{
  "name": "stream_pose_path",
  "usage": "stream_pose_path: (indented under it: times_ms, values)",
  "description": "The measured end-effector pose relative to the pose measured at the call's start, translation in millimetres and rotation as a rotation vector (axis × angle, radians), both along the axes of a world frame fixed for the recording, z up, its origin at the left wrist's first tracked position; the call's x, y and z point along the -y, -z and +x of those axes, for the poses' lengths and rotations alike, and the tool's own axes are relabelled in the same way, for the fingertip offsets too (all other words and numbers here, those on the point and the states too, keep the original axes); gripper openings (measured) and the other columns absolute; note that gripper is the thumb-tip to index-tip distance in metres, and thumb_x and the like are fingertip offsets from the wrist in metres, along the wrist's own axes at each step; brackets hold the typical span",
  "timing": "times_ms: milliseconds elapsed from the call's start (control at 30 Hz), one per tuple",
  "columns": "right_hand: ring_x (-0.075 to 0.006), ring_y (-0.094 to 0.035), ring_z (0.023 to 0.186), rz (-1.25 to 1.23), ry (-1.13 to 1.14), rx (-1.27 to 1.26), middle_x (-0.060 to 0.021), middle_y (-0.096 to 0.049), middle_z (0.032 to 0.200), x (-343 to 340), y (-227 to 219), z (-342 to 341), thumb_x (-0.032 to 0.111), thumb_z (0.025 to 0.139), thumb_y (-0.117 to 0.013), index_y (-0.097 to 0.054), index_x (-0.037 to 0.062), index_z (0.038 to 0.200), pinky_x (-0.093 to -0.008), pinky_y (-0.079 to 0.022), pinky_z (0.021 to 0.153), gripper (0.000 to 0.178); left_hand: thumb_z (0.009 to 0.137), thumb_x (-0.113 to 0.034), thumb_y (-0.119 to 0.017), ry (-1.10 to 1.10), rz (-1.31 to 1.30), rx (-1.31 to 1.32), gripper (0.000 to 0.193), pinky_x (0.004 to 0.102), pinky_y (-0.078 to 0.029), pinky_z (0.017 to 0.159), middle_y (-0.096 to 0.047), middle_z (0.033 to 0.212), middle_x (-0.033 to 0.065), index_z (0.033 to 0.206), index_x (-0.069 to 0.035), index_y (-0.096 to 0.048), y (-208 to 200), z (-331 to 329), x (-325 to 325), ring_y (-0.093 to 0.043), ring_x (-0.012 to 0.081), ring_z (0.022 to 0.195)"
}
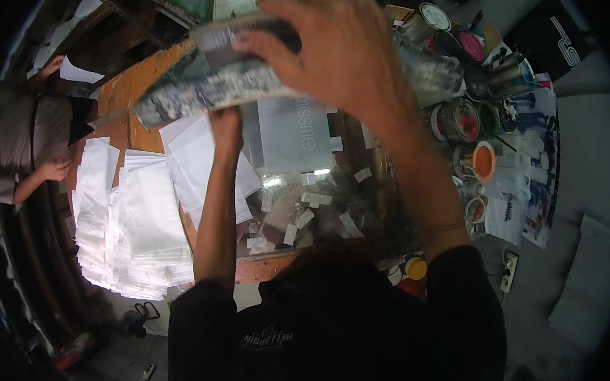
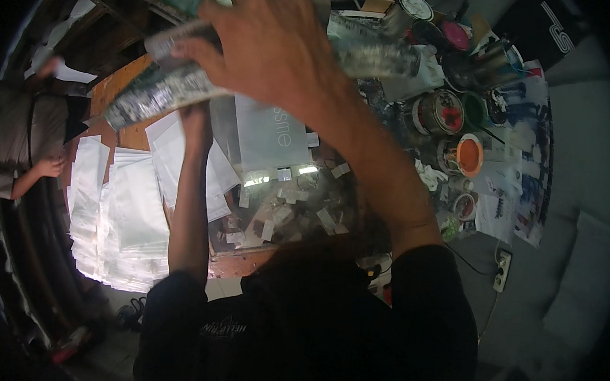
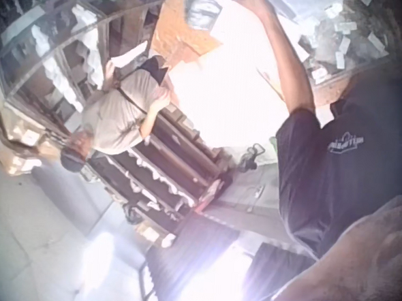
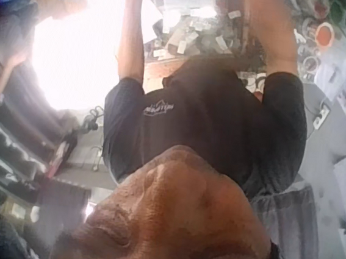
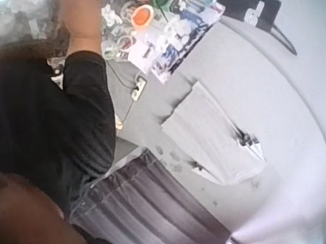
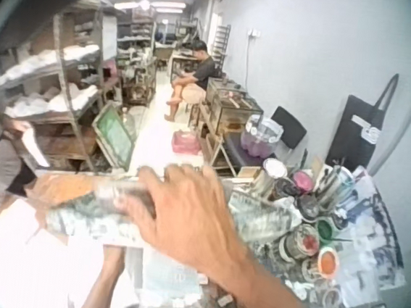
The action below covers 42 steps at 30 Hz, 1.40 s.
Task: The person performs screen printing on white paper sheets. They place a sheet under a screen, pull a squeegee across the screen to apply ink, lift the screen, and remove the printed sheet. This cycle repeats continuously throughout the clip.
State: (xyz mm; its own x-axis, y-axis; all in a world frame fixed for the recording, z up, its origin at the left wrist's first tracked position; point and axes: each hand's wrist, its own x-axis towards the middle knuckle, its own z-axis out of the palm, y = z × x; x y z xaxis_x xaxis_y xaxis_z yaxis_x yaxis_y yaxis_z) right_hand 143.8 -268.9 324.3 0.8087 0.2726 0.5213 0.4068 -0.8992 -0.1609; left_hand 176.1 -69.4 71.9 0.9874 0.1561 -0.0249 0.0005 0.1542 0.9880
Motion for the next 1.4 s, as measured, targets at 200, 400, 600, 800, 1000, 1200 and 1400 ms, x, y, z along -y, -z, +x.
stream_pose_path:
  times_ms: [200,400,600,800,1000,1200,1400]
  values:
    - [-0.0291,-0.059,0.05,0.095,-0.044,-0.094,-0.0125,-0.06,0.055,23,-18,40,0.037,0.097,-0.064,-0.072,-0.0022,0.108,-0.0513,-0.053,0.073,0.042,0.092,-0.01,-0.066,0.149,1.144,0.399,0.022,0.044,-0.053,0.087,-0.072,0.108,0.0222,0.112,-0.004,-0.072,88,35,34,-0.068,0.0423,0.097]
    - [-0.0354,-0.068,0.062,0.102,0.021,-0.402,-0.021,-0.069,0.068,20,-40,56,0.036,0.095,-0.066,-0.075,-0.0014,0.11,-0.048,-0.057,0.075,0.041,0.096,-0.015,-0.067,0.106,0.603,0.035,0.017,0.0347,-0.054,0.06,-0.074,0.083,0.0135,0.106,-0.003,-0.076,27,-12,3,-0.068,0.0215,0.061]
    - [-0.0452,-0.069,0.086,0.105,0.026,-0.079,-0.0246,-0.072,0.088,11,-48,60,0.037,0.091,-0.068,-0.075,0.0033,0.103,-0.0485,-0.054,0.076,0.037,0.094,-0.02,-0.07,-0.315,0.971,0.0,0.028,0.0362,-0.053,0.053,-0.073,0.075,0.0161,0.11,0.003,-0.072,50,26,-296,-0.067,0.0255,0.054]
    - [-0.0461,-0.068,0.086,0.089,0.043,-0.07,-0.0254,-0.071,0.088,0,-49,50,0.039,0.089,-0.069,-0.073,0.005,0.097,-0.0491,-0.052,0.075,0.035,0.093,-0.032,-0.071,-0.477,1.632,0.284,0.059,0.0591,-0.031,0.116,-0.046,0.146,0.0296,0.138,0.003,-0.054,75,-90,-269,-0.041,0.044,0.141]
    - [-0.0445,-0.069,0.088,0.082,0.108,-0.108,-0.0236,-0.072,0.089,7,-46,38,0.043,0.089,-0.067,-0.075,0.0082,0.102,-0.0479,-0.054,0.079,0.037,0.1,-0.038,-0.058,0.289,1.361,0.235,0.061,0.0771,-0.004,0.115,-0.021,0.166,0.0253,0.154,-0.011,-0.045,84,-158,1,-0.011,0.0457,0.156]
    - [-0.0251,-0.069,0.07,0.038,-0.008,-0.218,-0.0126,-0.071,0.074,9,-28,53,0.035,0.099,-0.059,-0.075,0.0005,0.105,-0.0442,-0.058,0.075,0.039,0.1,-0.035,-0.057,0.482,1.243,0.442,0.059,0.0742,-0.013,0.116,-0.03,0.161,0.0273,0.151,-0.007,-0.047,89,-124,73,-0.019,0.0452,0.154]
    - [-0.0119,-0.048,0.047,0.173,-0.197,-0.345,-0.006,-0.055,0.058,41,-52,43,0.019,0.1,-0.056,-0.07,-0.0036,0.087,-0.0262,-0.042,0.041,0.03,0.1,-0.03,-0.056,0.356,1.326,0.343,0.055,0.0745,-0.006,0.117,-0.032,0.16,0.0264,0.148,-0.005,-0.047,80,-134,76,-0.018,0.0421,0.155]
